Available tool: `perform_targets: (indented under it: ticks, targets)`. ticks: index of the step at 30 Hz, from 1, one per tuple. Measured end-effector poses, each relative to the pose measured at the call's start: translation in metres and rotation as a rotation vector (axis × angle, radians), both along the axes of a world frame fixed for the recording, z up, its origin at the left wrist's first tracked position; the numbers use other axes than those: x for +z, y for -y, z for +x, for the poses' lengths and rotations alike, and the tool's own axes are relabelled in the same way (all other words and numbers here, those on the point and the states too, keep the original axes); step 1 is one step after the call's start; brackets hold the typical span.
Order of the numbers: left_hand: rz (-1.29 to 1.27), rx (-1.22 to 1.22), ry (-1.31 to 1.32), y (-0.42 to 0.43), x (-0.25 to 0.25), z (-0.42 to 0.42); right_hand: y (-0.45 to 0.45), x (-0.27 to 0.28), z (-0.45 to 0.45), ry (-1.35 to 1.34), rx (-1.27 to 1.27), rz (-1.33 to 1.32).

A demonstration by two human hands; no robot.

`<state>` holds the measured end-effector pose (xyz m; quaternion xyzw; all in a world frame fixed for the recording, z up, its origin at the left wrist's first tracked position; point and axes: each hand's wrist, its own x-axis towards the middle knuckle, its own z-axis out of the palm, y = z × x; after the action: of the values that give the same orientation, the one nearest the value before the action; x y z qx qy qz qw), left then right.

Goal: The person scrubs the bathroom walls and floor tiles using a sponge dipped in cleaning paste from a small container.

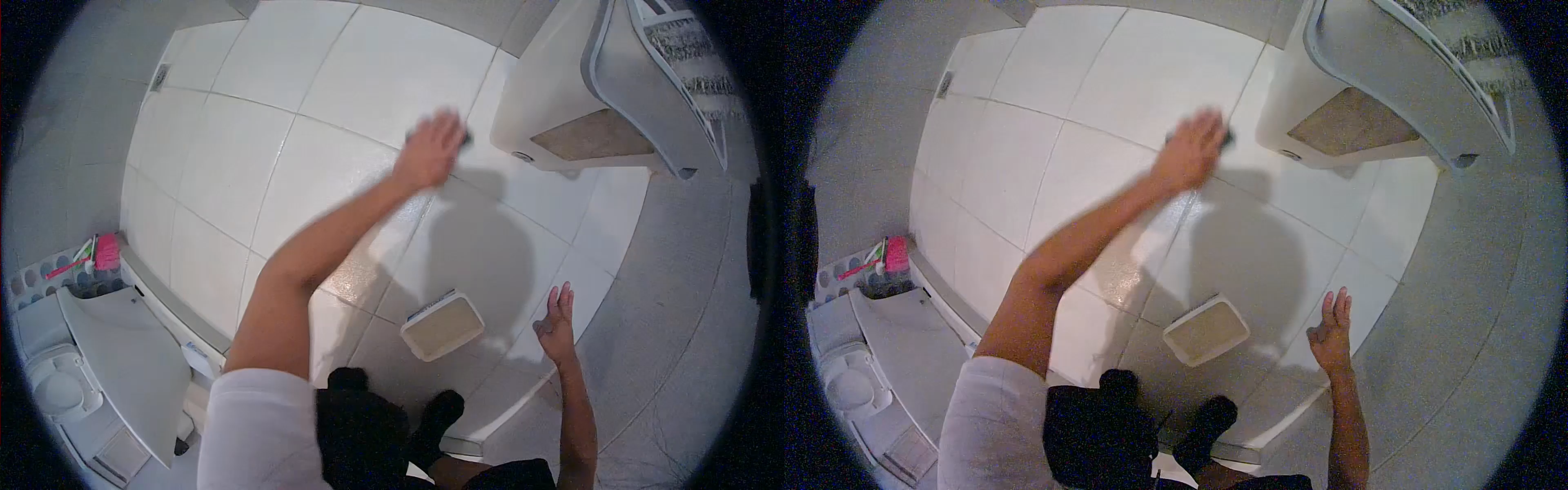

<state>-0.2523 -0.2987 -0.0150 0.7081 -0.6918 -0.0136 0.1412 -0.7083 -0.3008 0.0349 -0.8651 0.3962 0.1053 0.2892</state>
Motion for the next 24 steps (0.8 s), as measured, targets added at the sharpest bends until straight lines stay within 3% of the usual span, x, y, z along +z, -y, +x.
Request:
perform_targets:
  ticks: [1, 2, 5, 7, 12, 15, 17, 18, 20, 21, 22, 23, 24]
  targets:
    - [-0.09, -0.091, -0.182, -0.045, -0.017, -0.023, -0.001, 0.0, 0.003, 0.012, -0.004, 0.006]
    - [0.128, -0.159, -0.26, -0.092, -0.005, -0.049, -0.003, 0.006, 0.007, -0.051, -0.046, 0.016]
    - [0.315, -0.123, -0.227, -0.224, 0.021, -0.075, 0.002, 0.005, -0.002, -0.065, -0.049, 0.045]
    - [0.388, 0.173, -0.281, -0.297, 0.031, -0.046, 0.001, -0.003, -0.002, -0.058, -0.032, 0.022]
    - [0.203, 0.946, -0.066, -0.479, 0.006, 0.059, 0.002, 0.002, 0.007, -0.12, -0.047, 0.051]
    - [0.143, 1.361, 0.117, -0.46, -0.027, 0.092, 0.003, -0.002, 0.004, -0.103, -0.026, 0.04]
    - [0.168, 1.301, -0.071, -0.404, -0.022, 0.079, 0.002, 0.001, 0.008, -0.115, -0.026, 0.044]
    - [-0.01, 1.185, -0.077, -0.364, -0.026, 0.065, 0.001, 0.002, 0.013, -0.115, -0.047, 0.041]
    - [0.115, 0.855, -0.005, -0.279, -0.015, 0.01, 0.004, -0.007, 0.009, -0.153, -0.012, 0.0]
    - [0.018, 0.63, -0.14, -0.247, -0.004, -0.018, 0.006, -0.009, 0.008, -0.199, 0.008, -0.038]
    - [0.194, 0.512, -0.306, -0.224, -0.028, -0.043, 0.009, -0.003, 0.012, -0.193, 0.018, -0.049]
    - [0.041, 0.371, -0.271, -0.211, 0.011, -0.07, 0.012, 0.005, 0.015, -0.225, 0.017, 0.006]
    - [0.054, 0.22, -0.136, -0.218, 0.023, -0.086, 0.016, 0.01, 0.02, -0.256, 0.019, 0.063]
